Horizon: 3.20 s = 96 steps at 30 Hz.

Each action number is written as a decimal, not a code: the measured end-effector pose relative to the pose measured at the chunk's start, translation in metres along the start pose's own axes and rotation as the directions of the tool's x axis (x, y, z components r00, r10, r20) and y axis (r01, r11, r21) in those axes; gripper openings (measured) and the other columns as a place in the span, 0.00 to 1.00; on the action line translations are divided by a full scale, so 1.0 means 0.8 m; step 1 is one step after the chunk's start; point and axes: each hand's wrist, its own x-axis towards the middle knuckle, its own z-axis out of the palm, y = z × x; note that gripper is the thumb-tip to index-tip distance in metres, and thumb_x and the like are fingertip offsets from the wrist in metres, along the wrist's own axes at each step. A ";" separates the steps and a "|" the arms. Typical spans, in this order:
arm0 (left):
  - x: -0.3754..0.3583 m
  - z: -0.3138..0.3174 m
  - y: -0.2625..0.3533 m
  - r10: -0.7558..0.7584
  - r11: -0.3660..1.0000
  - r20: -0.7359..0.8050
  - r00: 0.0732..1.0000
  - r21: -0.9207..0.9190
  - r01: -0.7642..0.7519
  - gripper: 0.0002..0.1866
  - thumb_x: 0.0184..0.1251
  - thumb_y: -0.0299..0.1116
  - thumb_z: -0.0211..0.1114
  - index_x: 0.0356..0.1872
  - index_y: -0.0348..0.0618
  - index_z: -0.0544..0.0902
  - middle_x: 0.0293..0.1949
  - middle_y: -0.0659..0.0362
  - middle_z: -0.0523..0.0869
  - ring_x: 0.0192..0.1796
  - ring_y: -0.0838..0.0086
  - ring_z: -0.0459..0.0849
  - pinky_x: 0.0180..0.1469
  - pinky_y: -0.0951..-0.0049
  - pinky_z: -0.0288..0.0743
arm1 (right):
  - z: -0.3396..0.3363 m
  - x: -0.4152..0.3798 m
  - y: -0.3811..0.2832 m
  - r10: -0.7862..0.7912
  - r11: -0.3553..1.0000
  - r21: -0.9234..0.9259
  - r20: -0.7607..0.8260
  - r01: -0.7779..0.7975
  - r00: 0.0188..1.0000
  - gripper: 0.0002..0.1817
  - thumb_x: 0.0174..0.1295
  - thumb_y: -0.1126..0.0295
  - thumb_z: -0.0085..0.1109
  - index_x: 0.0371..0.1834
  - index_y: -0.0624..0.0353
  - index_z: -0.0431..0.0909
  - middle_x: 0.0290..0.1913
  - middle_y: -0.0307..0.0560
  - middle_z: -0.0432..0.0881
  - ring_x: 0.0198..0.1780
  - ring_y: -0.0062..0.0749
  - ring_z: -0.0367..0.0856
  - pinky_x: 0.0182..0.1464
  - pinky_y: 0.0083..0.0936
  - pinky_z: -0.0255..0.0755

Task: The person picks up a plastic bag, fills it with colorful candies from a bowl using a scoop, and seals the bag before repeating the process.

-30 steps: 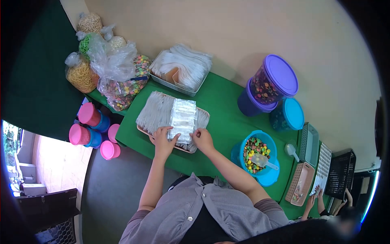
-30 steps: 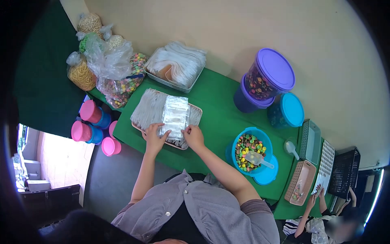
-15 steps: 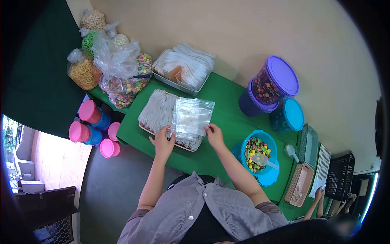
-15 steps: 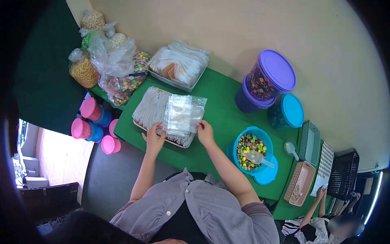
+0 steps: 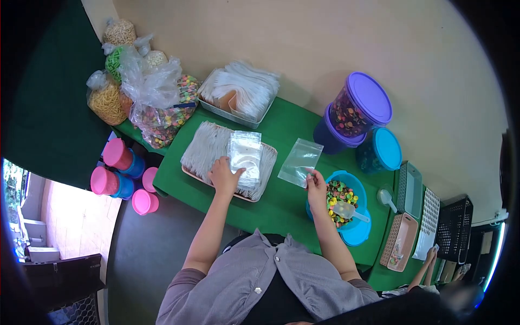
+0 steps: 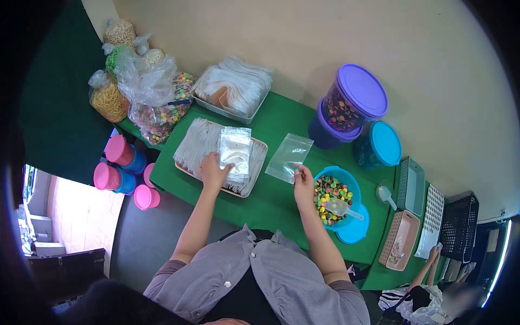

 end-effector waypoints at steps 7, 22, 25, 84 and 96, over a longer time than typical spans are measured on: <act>0.026 -0.002 -0.052 -0.076 0.952 0.142 0.987 -0.285 0.114 0.17 0.55 0.35 0.72 0.44 0.43 0.79 0.28 0.60 0.87 0.28 0.71 0.83 0.40 0.67 0.73 | -0.007 -0.013 0.011 0.049 0.999 0.020 -0.005 -0.049 0.999 0.12 0.71 0.72 0.49 0.54 0.59 0.76 0.29 0.31 0.72 0.30 0.13 0.67 0.32 0.14 0.63; 0.118 -0.071 -0.132 -0.177 0.968 -0.038 0.983 -0.186 0.167 0.12 0.62 0.33 0.66 0.42 0.39 0.79 0.37 0.51 0.86 0.36 0.59 0.83 0.41 0.61 0.75 | 0.014 -0.012 -0.004 0.004 0.997 0.076 0.081 -0.010 0.997 0.11 0.72 0.71 0.49 0.54 0.59 0.76 0.29 0.30 0.71 0.28 0.12 0.66 0.31 0.13 0.61; 0.100 -0.084 -0.096 -0.081 0.996 -0.212 0.974 0.007 0.084 0.16 0.62 0.35 0.67 0.49 0.41 0.77 0.48 0.48 0.82 0.49 0.56 0.80 0.50 0.58 0.73 | 0.015 -0.017 -0.015 -0.002 0.998 0.062 0.097 -0.004 0.995 0.11 0.72 0.71 0.50 0.54 0.59 0.76 0.29 0.30 0.71 0.30 0.12 0.66 0.32 0.13 0.61; -0.250 -0.045 0.306 0.545 -0.136 -0.094 0.833 -0.990 -0.023 0.16 0.60 0.25 0.70 0.39 0.44 0.68 0.33 0.59 0.77 0.39 0.72 0.80 0.58 0.59 0.72 | -0.188 -0.163 -0.107 -0.292 0.911 -0.139 0.446 0.388 0.846 0.44 0.55 0.70 0.66 0.75 0.54 0.54 0.69 0.58 0.66 0.69 0.45 0.68 0.68 0.35 0.62; -0.199 -0.039 0.310 0.480 -0.165 0.078 0.874 -0.970 0.177 0.30 0.56 0.31 0.74 0.58 0.46 0.67 0.42 0.60 0.76 0.51 0.67 0.78 0.69 0.54 0.62 | -0.194 -0.120 -0.066 0.139 0.698 0.563 0.500 -0.443 0.855 0.16 0.65 0.70 0.61 0.54 0.60 0.76 0.45 0.38 0.83 0.46 0.22 0.81 0.47 0.21 0.75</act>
